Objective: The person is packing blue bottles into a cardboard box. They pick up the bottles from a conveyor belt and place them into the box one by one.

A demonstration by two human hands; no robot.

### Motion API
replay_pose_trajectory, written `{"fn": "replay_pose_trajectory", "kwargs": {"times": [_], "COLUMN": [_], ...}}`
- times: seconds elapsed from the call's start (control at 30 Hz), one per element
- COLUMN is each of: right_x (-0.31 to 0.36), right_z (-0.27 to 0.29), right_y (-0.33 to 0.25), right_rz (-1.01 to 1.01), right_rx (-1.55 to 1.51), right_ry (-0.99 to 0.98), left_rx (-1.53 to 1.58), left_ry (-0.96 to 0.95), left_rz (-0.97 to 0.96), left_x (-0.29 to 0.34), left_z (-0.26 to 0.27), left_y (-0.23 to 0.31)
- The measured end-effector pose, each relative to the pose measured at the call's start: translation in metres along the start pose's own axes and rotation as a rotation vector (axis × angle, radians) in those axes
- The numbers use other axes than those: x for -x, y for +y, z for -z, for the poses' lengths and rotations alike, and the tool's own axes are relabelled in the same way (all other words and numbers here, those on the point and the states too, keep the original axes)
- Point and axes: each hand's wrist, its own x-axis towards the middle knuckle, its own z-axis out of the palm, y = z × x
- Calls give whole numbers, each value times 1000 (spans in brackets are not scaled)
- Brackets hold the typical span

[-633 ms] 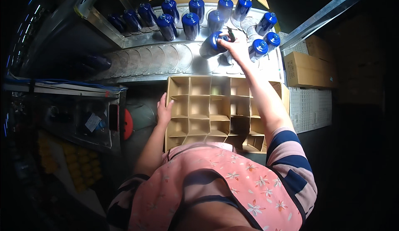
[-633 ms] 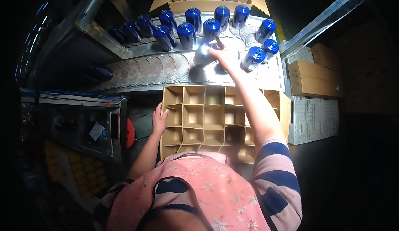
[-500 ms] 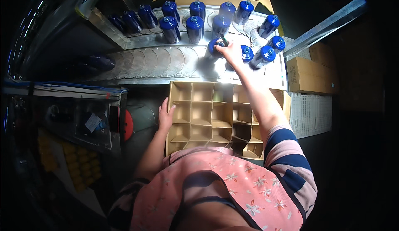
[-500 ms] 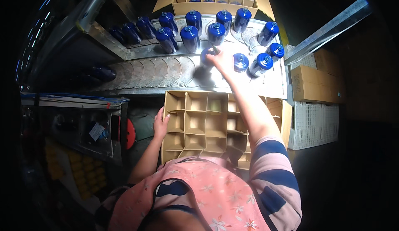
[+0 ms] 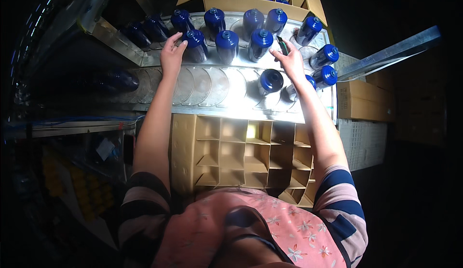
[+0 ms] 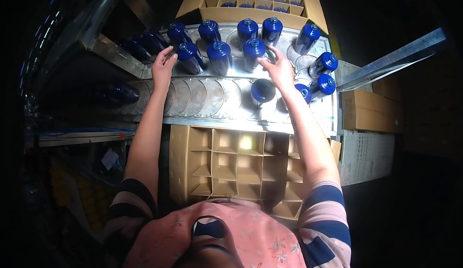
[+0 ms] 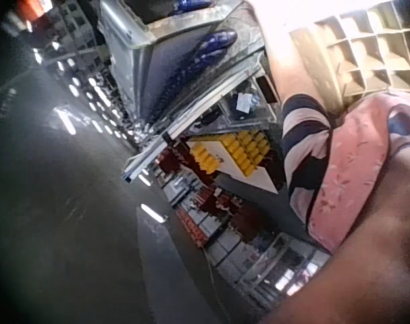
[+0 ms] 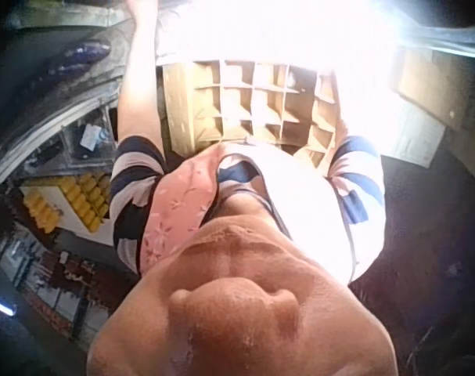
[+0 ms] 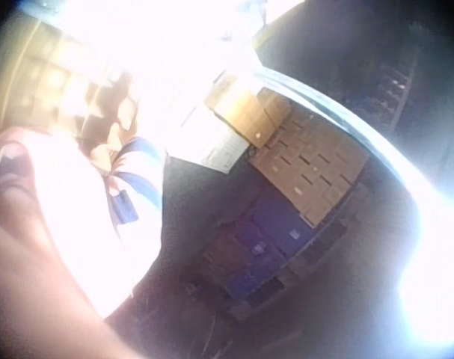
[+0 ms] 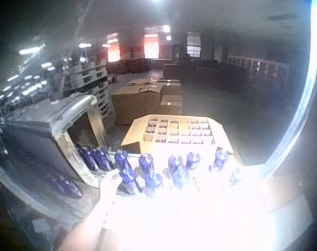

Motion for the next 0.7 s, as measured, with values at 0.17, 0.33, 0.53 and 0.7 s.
{"fn": "replay_pose_trajectory", "kwargs": {"times": [0.17,0.33,0.53,0.7], "right_x": [-71,-87,-89,-83], "right_z": [-35,-54,-56,-51], "right_y": [12,29,23,21], "right_rz": [-59,-75,-85,-96], "right_rx": [97,232,318,283], "right_ry": [-110,38,92,61], "left_rx": [-400,-12,-152,-485], "left_ry": [-211,-124,-355,-666], "left_rz": [-15,15,-5,68], "left_x": [-87,-90,-77,-66], "left_z": [-43,-51,-68,-100], "left_y": [-32,-45,-17,-1]}}
